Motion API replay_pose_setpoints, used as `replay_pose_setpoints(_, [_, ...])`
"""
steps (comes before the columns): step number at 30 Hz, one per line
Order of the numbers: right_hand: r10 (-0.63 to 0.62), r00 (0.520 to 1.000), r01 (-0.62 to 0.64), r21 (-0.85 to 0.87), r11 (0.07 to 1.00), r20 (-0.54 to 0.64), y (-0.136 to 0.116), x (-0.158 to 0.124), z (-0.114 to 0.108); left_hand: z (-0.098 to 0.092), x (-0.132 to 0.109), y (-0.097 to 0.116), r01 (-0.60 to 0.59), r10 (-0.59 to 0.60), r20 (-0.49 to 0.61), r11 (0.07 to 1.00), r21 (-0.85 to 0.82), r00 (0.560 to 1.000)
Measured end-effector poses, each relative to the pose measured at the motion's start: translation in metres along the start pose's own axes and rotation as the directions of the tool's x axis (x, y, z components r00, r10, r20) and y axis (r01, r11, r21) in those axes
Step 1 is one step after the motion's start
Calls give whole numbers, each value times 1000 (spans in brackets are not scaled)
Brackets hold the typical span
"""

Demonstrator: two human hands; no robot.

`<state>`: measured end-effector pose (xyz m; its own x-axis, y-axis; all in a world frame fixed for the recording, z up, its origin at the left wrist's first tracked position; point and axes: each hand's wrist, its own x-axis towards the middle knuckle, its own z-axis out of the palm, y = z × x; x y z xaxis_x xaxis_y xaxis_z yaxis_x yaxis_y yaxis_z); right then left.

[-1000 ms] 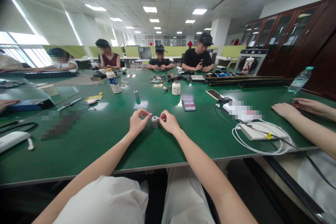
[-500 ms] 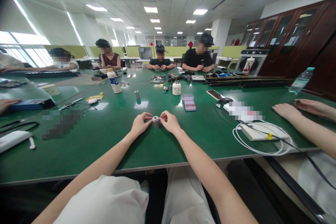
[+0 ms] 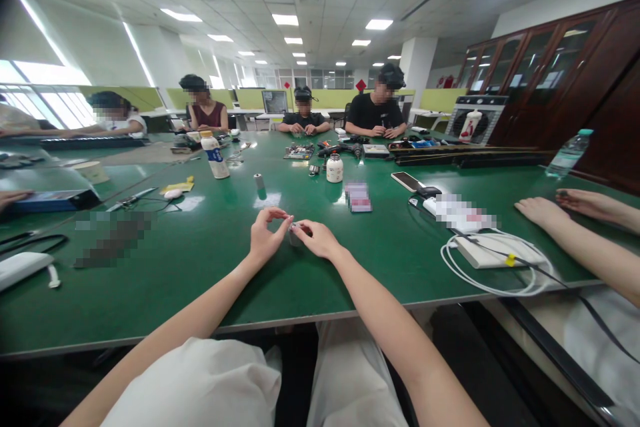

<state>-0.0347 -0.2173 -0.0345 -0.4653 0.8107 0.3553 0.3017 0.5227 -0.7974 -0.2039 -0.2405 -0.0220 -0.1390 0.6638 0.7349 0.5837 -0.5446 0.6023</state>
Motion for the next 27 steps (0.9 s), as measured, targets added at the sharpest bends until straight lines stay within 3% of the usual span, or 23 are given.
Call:
replay_pose_setpoints(22, [-17,1000,19,-101,995,16,6,-1,1,-4,0,9,-42,50,193,998,-46,980])
replay_pose_setpoints(27, [-13,1000,15,-99,995,23,6,-1,1,-4,0,9,-24,28,183,999,-21,983])
